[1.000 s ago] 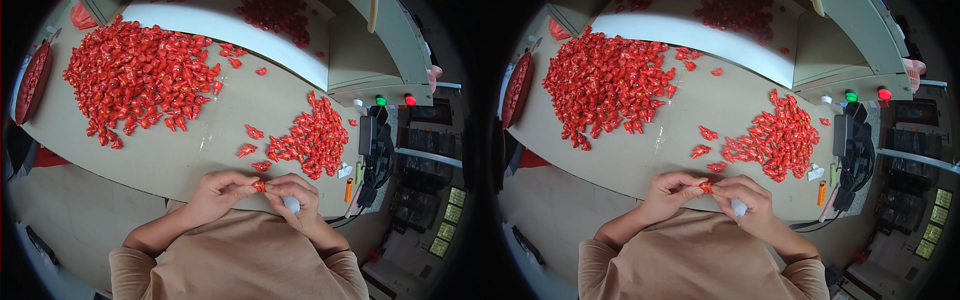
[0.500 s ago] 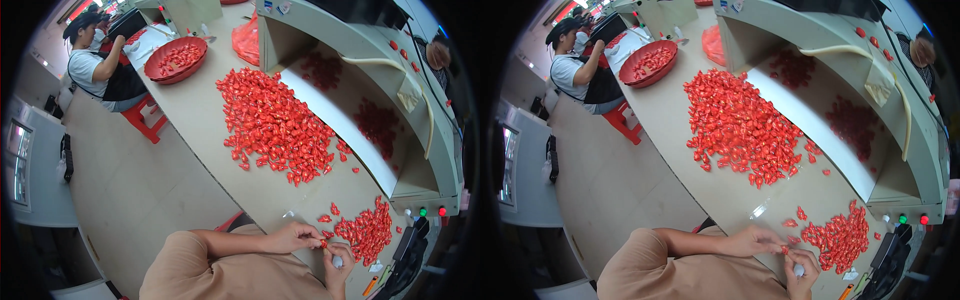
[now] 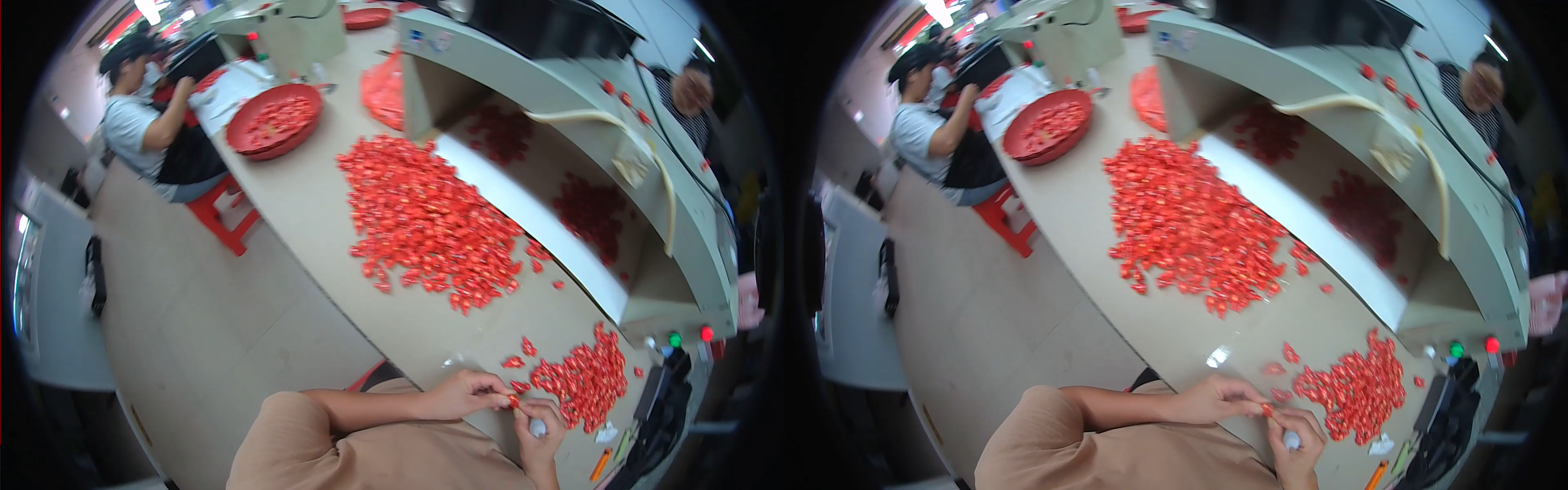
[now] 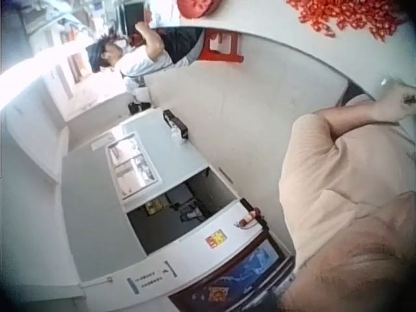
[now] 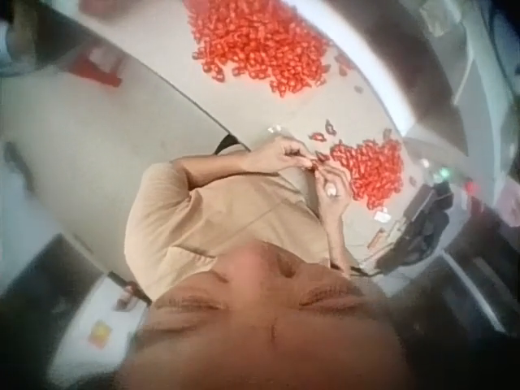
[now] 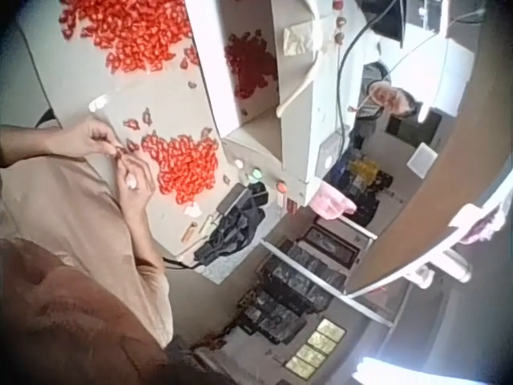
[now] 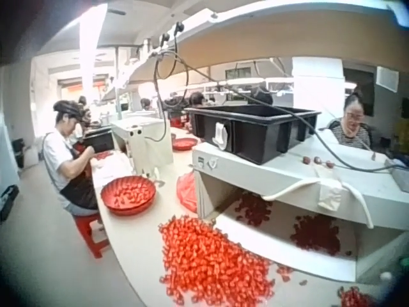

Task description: The person applies glue to small red plastic toy components using a glue bottle.

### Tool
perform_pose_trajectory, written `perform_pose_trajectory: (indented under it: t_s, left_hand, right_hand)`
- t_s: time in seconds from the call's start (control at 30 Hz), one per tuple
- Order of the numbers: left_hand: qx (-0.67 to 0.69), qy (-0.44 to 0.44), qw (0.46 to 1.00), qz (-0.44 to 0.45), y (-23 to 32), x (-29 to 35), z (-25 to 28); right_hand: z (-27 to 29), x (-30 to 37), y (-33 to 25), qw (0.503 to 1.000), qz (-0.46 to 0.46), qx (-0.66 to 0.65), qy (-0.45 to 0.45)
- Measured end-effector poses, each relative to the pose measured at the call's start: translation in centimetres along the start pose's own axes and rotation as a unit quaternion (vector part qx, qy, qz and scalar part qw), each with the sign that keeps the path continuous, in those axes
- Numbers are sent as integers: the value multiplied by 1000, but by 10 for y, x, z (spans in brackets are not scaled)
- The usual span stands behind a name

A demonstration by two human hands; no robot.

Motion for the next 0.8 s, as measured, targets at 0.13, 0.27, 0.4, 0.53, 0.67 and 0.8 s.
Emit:
perform_pose_trajectory:
  t_s: [0.13, 0.27, 0.4, 0.53, 0.67, 0.8]
  left_hand:
    - [-40, 61, 997, 26, 0, 12, 11]
    - [-12, 55, 998, 39, 5, 9, 8]
    - [-14, 55, 997, 54, 8, 1, 10]
    - [9, 37, 998, 52, 0, -1, 8]
    - [24, 44, 998, 44, 0, 0, 9]
    - [20, 41, 998, 41, 3, 3, 9]
  right_hand:
    - [-3, -12, -1, 998, 4, -44, -47]
    - [3, -15, 6, 997, 3, -70, -37]
    - [-1, -12, 9, 996, -13, -81, -33]
    - [3, -10, 13, 996, -10, -80, -34]
    - [2, -13, 14, 996, 1, -71, -46]
    - [-2, -10, 16, 997, 5, -60, -45]
Point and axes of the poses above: each hand's wrist, its own x-axis away from the middle knuckle, its own z-axis out of the back of the hand, y = z × x, the point moved 3 cm from there along -x, towards the middle knuckle, and after that the axes turned 6 degrees about -y, right-handed, at the moved point
